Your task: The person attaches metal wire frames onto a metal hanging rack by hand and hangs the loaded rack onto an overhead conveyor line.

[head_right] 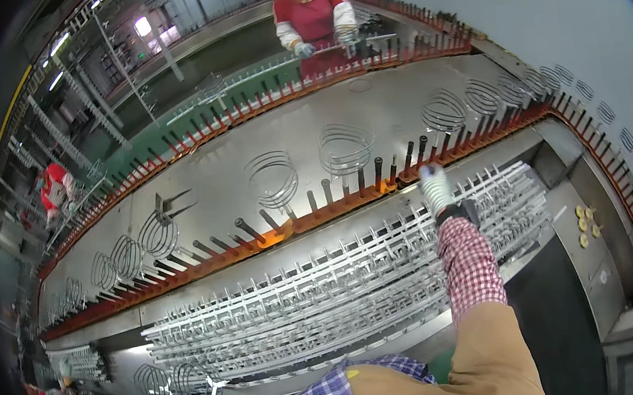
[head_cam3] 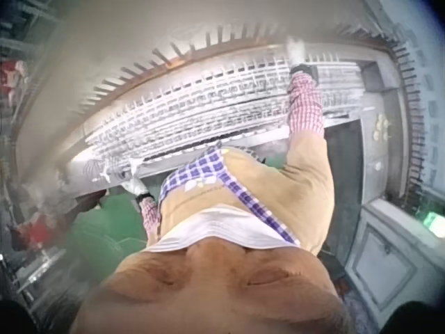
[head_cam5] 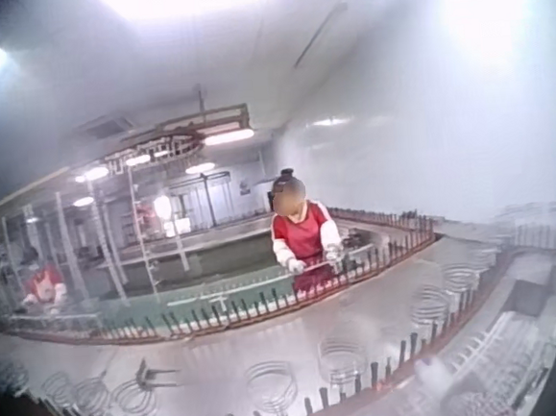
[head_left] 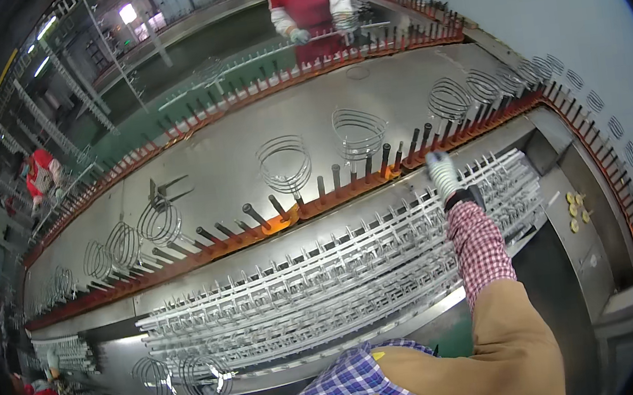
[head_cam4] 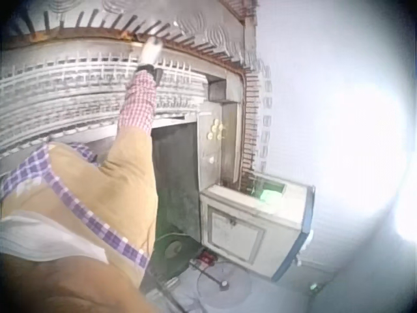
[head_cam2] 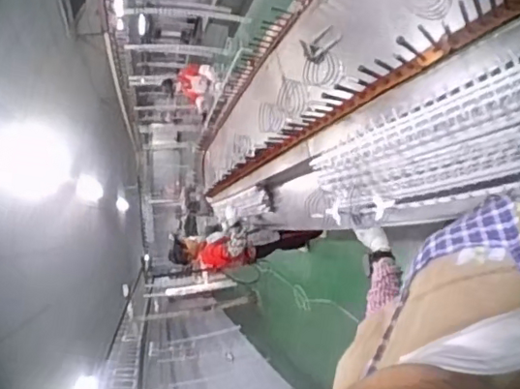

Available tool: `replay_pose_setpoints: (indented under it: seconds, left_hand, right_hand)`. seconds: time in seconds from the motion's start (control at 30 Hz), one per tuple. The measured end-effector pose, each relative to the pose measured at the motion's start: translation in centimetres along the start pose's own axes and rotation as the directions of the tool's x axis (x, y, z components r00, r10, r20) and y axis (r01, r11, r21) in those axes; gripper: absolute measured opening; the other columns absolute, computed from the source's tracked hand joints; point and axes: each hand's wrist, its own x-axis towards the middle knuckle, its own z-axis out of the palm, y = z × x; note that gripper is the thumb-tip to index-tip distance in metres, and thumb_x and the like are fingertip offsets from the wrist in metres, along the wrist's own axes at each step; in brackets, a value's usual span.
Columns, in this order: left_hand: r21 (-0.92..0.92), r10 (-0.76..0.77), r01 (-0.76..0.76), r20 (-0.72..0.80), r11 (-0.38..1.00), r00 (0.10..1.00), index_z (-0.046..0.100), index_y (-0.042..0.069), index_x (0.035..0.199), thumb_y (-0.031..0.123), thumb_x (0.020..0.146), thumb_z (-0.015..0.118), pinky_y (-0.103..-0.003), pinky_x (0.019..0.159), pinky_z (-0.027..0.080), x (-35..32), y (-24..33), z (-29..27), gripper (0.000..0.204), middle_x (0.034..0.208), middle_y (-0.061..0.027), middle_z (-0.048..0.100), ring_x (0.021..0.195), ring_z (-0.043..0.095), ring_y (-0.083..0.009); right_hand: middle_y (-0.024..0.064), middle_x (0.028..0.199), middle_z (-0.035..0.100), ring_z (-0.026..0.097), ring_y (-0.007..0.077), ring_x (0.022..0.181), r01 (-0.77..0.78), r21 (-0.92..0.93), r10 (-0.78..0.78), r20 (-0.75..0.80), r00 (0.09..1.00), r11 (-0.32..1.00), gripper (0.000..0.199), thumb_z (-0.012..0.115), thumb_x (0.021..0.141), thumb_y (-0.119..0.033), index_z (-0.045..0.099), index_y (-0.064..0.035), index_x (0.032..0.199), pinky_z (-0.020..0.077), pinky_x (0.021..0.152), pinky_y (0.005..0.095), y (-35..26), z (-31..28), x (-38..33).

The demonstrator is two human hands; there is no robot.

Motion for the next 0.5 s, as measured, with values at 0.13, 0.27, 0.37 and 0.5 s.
replay_pose_setpoints:
  seconds: [0.13, 0.27, 0.37, 0.5]
  left_hand:
    - [0.061, 0.019, -0.019, -0.008, 0.998, 1.000, 0.043, 0.000, 0.108, -0.008, 0.072, 0.046, -0.026, 0.079, 0.042, -6.3, 2.6, 2.3, 0.036, 0.096, -0.0089, 0.051, 0.085, 0.049, -0.0158]
    - [-0.024, -0.161, 0.165, 0.104, 0.986, 0.981, 0.033, -0.003, 0.121, 0.021, 0.077, 0.058, -0.033, 0.087, 0.036, -9.4, 6.5, 4.4, 0.056, 0.113, -0.0167, 0.047, 0.101, 0.045, -0.0210]
    - [0.193, -0.085, 0.051, 0.173, 0.980, 0.981, 0.041, -0.002, 0.109, 0.021, 0.081, 0.051, -0.029, 0.070, 0.041, -9.4, 9.8, 6.8, 0.037, 0.090, -0.0109, 0.054, 0.080, 0.051, -0.0166]
    - [0.211, -0.003, -0.048, 0.237, 0.976, 0.972, 0.037, 0.003, 0.119, 0.033, 0.087, 0.040, -0.029, 0.065, 0.041, -8.1, 3.8, 5.2, 0.044, 0.084, -0.0092, 0.055, 0.070, 0.051, -0.0145]
  right_hand:
    - [0.0175, 0.091, 0.056, 0.051, 0.0254, 0.076, 0.266, 0.039, -0.258, -0.145, 0.955, 0.963, 0.040, 0.052, 0.076, -0.025, 0.049, 0.0029, 0.105, 0.0406, 0.073, 0.0318, 2.4, -0.1, 9.6]
    - [0.0173, 0.077, 0.056, 0.048, 0.0319, 0.066, 0.489, -0.407, -0.440, 0.214, 0.872, 0.771, 0.026, 0.049, 0.078, -0.024, 0.055, -0.0006, 0.088, 0.0394, 0.062, 0.0377, 0.5, 0.9, 10.4]
    - [0.0106, 0.063, 0.055, 0.050, 0.0242, 0.054, 0.692, -0.546, -0.647, 0.319, 0.692, 0.471, 0.017, 0.047, 0.081, -0.018, 0.056, -0.0049, 0.087, 0.0413, 0.052, 0.0334, 0.1, -0.7, 11.7]
    - [0.0015, 0.057, 0.052, 0.043, 0.0061, 0.042, 0.141, 0.090, -0.155, 0.165, 0.974, 0.986, 0.014, 0.054, 0.082, -0.022, 0.052, -0.0083, 0.080, 0.0315, 0.034, 0.0187, -8.7, 3.7, 1.7]
